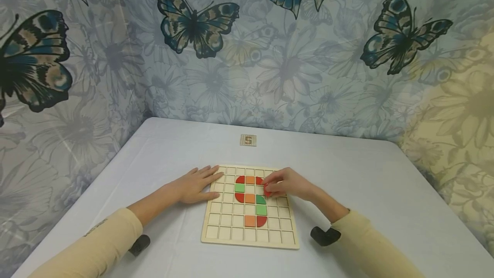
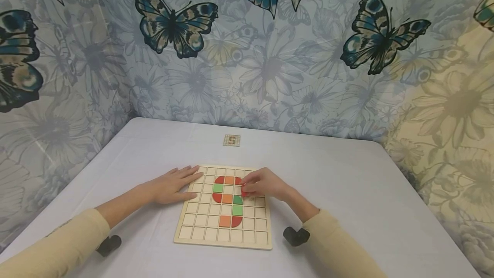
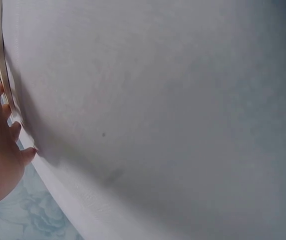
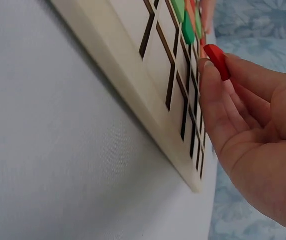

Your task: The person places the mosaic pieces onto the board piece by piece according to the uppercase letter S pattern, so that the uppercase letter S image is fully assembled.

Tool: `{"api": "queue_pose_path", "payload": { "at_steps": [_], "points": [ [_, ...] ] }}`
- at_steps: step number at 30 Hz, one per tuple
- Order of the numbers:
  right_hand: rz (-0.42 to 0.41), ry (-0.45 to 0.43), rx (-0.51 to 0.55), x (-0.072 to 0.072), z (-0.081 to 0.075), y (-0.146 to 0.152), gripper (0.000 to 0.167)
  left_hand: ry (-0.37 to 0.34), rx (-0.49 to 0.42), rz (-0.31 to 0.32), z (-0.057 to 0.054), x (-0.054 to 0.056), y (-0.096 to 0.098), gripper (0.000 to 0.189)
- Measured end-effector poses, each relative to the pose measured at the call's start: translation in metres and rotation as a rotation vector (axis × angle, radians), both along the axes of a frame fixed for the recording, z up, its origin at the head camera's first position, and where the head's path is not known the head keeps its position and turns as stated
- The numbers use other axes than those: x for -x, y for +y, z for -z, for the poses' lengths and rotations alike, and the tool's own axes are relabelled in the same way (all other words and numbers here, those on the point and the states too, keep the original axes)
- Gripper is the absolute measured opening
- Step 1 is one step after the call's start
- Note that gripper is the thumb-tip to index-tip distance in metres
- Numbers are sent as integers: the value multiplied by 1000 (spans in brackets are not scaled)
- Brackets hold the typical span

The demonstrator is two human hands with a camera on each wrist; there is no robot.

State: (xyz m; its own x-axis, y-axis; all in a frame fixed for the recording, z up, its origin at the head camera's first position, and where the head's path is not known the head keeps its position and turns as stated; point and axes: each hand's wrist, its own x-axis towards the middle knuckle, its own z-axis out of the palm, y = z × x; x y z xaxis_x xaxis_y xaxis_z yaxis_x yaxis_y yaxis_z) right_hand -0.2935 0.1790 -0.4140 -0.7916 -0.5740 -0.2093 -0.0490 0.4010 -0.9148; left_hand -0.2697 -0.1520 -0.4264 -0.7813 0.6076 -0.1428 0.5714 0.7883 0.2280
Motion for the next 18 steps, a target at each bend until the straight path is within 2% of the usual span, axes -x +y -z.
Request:
{"api": "queue_pose_path", "payload": {
  "at_steps": [3,12,18],
  "points": [
    [-13,-7,2,-2,-1,-6,24,-2,19,-8,1,2,0,73],
    [-49,46,-29,-8,-2,-25,23,-5,19,-16,4,5,0,75],
    [-114,70,-36,-13,-2,-40,18,0,25,-15,5,4,1,74]
  ]
}}
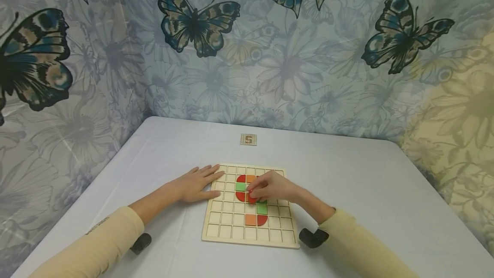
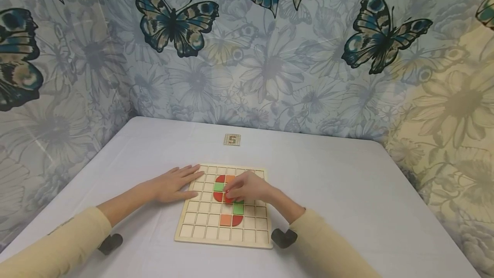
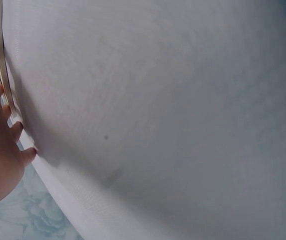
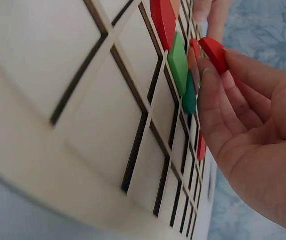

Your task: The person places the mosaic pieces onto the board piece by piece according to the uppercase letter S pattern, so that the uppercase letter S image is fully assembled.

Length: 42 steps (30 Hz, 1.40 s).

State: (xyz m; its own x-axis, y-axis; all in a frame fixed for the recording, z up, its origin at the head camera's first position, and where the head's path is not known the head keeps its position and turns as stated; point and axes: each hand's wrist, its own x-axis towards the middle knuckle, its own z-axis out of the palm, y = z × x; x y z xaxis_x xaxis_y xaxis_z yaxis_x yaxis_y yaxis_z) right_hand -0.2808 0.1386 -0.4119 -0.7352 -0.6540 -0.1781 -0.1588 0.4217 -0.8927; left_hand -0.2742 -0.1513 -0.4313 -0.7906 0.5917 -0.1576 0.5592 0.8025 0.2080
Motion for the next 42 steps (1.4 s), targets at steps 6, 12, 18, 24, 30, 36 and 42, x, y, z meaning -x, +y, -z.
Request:
{"api": "queue_pose_path", "payload": {
  "at_steps": [6,12,18,24,30,36,42],
  "points": [
    [-86,43,-11,-6,0,-15,16,-8,-2,-11,-1,-1,1,74],
    [-133,27,-12,-11,0,-23,15,-9,-5,-12,-2,0,2,74],
    [-168,77,-41,-14,-1,-27,10,-4,-4,0,-2,1,3,75],
    [-167,116,-78,-17,0,-30,6,-10,-11,0,-4,0,4,74],
    [-151,163,-105,-21,3,-31,6,-10,-10,-3,-2,0,3,74],
    [-141,206,-106,-27,5,-29,8,-13,-13,-3,-1,-1,3,73],
    [-139,243,-72,-30,8,-29,9,-7,-9,-6,-1,-2,2,73]
  ]
}}
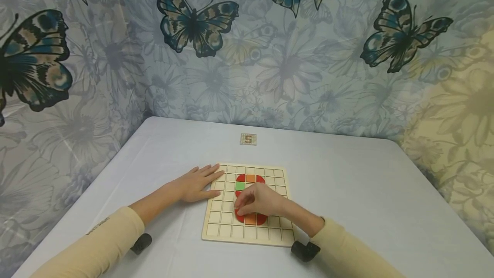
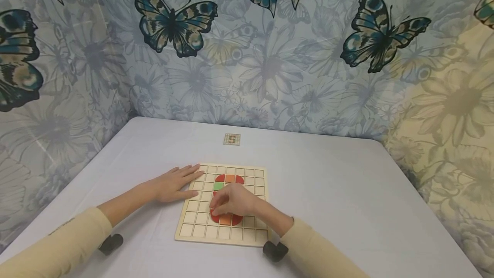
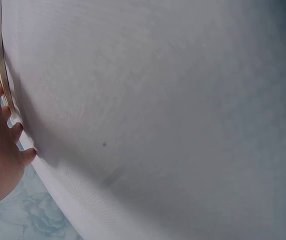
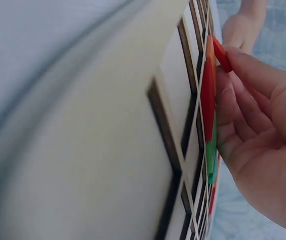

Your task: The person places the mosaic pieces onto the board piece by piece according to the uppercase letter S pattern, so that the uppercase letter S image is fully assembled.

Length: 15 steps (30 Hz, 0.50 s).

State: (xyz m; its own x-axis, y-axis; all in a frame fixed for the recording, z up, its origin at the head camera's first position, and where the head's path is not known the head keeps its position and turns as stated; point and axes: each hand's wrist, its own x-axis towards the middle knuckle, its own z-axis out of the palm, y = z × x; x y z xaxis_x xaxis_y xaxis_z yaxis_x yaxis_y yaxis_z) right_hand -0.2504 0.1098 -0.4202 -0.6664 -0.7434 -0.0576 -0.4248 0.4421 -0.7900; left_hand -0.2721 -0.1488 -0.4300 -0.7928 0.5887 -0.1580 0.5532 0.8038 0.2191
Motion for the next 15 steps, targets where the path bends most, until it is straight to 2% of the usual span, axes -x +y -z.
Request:
{"api": "queue_pose_path", "payload": {
  "at_steps": [6,15],
  "points": [
    [-8,-7,46,-2,3,0,11,5,0,1,1,0,0,73],
    [-3,-8,52,-5,3,1,13,5,-3,-2,1,0,0,73]
  ]
}}
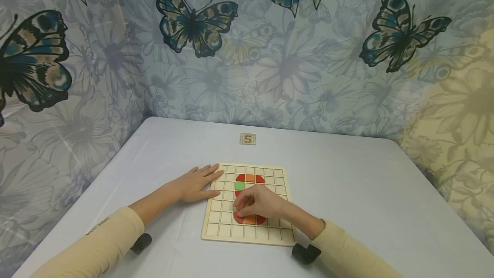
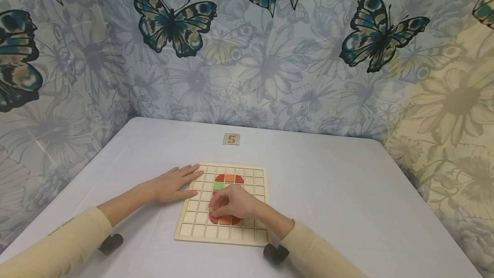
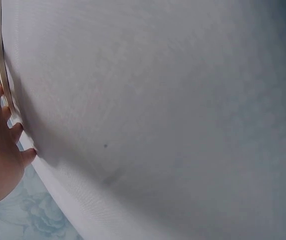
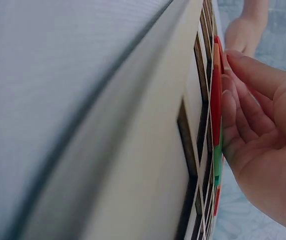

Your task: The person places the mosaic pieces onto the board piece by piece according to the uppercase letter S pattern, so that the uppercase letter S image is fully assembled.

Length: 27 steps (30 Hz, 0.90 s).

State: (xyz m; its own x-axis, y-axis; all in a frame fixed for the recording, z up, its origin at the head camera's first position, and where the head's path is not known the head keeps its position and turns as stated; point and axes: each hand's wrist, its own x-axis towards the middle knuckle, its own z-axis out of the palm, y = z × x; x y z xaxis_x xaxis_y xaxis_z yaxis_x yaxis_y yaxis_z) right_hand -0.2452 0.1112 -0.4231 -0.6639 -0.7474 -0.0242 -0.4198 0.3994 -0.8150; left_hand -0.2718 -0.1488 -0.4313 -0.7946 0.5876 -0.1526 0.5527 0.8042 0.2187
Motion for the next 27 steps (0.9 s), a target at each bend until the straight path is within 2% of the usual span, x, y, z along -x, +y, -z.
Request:
{"api": "queue_pose_path", "payload": {
  "at_steps": [6,11,16,18,20,22,24,27],
  "points": [
    [-26,-6,31,0,1,1,13,3,3,3,0,1,0,73],
    [-3,12,3,1,1,3,10,7,4,8,1,3,1,74],
    [62,-73,7,2,1,6,14,5,-3,15,2,4,2,74],
    [77,-133,45,3,1,7,20,5,-4,15,3,5,2,74],
    [70,-155,85,4,1,9,26,4,-4,15,4,5,2,74],
    [48,-125,104,6,-1,11,33,3,-2,17,5,5,3,74],
    [24,-29,88,9,-5,13,38,1,3,18,6,5,3,74],
    [24,241,-15,16,-16,16,49,-4,15,16,6,5,3,75]
  ]
}}
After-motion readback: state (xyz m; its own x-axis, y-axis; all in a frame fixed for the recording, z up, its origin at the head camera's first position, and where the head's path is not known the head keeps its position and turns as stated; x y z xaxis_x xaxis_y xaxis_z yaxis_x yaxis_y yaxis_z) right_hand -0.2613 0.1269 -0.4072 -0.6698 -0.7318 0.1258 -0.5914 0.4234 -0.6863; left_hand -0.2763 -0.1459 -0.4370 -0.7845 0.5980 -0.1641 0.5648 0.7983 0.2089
